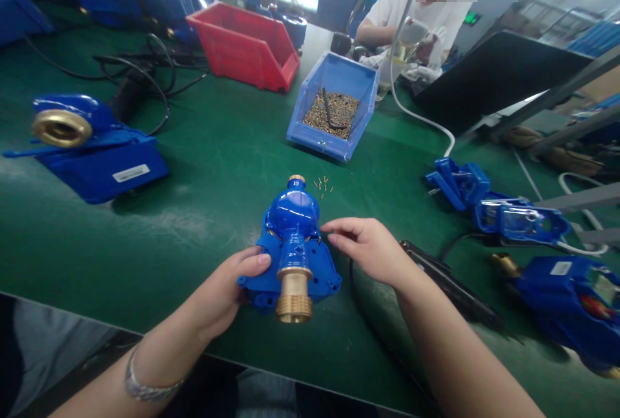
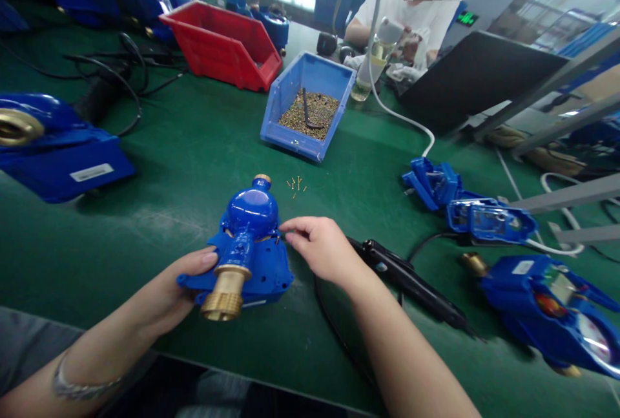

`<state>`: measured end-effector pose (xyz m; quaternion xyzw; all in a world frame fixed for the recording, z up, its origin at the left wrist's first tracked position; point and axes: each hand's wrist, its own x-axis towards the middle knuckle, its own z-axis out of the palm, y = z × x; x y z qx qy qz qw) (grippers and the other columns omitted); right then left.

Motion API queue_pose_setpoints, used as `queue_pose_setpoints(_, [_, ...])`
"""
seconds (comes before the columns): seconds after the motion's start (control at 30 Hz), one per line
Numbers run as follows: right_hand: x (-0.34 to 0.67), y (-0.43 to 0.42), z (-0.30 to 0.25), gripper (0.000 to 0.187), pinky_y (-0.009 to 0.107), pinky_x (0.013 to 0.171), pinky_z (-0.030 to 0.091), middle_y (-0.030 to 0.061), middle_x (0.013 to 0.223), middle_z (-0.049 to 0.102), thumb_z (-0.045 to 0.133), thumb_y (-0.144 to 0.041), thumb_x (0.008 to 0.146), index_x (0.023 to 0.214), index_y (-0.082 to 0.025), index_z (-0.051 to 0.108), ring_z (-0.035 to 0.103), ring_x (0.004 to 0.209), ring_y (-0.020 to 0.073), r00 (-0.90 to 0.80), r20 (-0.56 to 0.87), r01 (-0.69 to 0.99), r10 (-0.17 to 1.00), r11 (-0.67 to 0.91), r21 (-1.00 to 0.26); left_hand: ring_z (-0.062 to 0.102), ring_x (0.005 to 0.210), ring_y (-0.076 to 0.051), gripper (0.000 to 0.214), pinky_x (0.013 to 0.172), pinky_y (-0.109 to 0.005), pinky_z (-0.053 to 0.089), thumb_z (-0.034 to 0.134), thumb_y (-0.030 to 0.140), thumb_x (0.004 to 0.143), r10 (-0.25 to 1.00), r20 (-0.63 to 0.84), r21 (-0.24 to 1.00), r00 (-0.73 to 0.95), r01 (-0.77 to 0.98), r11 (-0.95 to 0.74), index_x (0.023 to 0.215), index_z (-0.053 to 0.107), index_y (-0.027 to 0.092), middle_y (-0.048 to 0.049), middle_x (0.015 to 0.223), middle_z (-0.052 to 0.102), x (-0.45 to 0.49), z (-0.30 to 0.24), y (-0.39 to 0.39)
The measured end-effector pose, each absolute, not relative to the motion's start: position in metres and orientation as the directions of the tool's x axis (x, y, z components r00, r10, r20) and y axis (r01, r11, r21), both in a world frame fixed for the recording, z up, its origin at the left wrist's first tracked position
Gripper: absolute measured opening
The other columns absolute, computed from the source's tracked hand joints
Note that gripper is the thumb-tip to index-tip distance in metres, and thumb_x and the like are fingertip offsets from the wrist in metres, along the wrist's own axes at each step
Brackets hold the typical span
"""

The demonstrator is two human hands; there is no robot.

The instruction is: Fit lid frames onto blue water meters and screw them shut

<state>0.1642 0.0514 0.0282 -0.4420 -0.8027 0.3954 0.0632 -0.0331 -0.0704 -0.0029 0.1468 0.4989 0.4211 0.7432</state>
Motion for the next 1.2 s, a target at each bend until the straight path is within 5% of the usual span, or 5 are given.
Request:
queue_pose_setpoints(0.23, [0.168, 0.031, 0.039, 0.012, 0.024, 0.066, 0.045, 0.0012, 0.075, 0.066, 0.061, -0.01, 0.078, 0.083, -0.018, 0.069, 0.06, 0.069, 0.0137, -0.603, -0.105, 0.633, 0.791, 0.394, -0.667, 0.065, 0.083, -0.024, 0.046, 0.077, -0.032, 0.051, 0.071, 0.048, 0.065, 0.778, -0.611, 0.631, 0.143, -0.505, 0.589, 0.097, 0.068, 0.015, -0.0085, 0.091, 0.072, -0.032, -0.002, -0.07])
queue_pose_setpoints(0.43, [0.179, 0.015, 0.052, 0.008, 0.022, 0.063, 0.046, -0.0014, 0.067, 0.066, 0.066, -0.01, 0.071, 0.066, -0.017, 0.066, 0.06, 0.064, 0.0122, -0.508, -0.348, 0.588, 0.788, 0.021, -0.809, 0.065, 0.09, -0.027, 0.049, 0.082, -0.035, 0.05, 0.07, 0.048, 0.067, 0.774, -0.617, 0.631, 0.142, -0.498, 0.595, 0.101, 0.067, 0.014, -0.0103, 0.097, 0.071, -0.032, -0.001, -0.069])
queue_pose_setpoints(0.9, [0.176, 0.017, 0.055, 0.013, 0.022, 0.061, 0.042, -0.0038, 0.065, 0.06, 0.07, -0.008, 0.067, 0.061, -0.018, 0.065, 0.055, 0.062, 0.0105, -0.637, -0.376, 0.636, 0.673, 0.184, -0.749, 0.066, 0.084, -0.023, 0.039, 0.077, -0.031, 0.051, 0.07, 0.043, 0.069, 0.805, -0.576, 0.642, 0.138, -0.534, 0.551, 0.096, 0.069, 0.015, -0.008, 0.092, 0.073, -0.031, 0.0, -0.07])
queue_pose_setpoints(1.1, [0.177, 0.035, 0.048, 0.021, 0.019, 0.047, 0.038, -0.0066, 0.054, 0.053, 0.078, -0.016, 0.056, 0.064, -0.017, 0.059, 0.048, 0.05, 0.0087, -0.642, -0.504, 0.601, 0.577, -0.029, -0.799, 0.065, 0.088, -0.027, 0.045, 0.081, -0.037, 0.049, 0.066, 0.045, 0.072, 0.794, -0.587, 0.642, 0.159, -0.506, 0.576, 0.104, 0.065, 0.014, -0.0117, 0.1, 0.071, -0.033, -0.003, -0.072])
queue_pose_setpoints(1.2, [0.171, 0.064, 0.033, 0.019, 0.022, 0.052, 0.044, -0.0031, 0.06, 0.059, 0.075, -0.018, 0.06, 0.07, -0.015, 0.06, 0.054, 0.054, 0.0109, -0.565, -0.462, 0.63, 0.684, -0.005, -0.777, 0.064, 0.091, -0.029, 0.046, 0.083, -0.039, 0.048, 0.065, 0.046, 0.072, 0.776, -0.609, 0.631, 0.161, -0.495, 0.598, 0.104, 0.064, 0.013, -0.0129, 0.102, 0.07, -0.033, -0.003, -0.071])
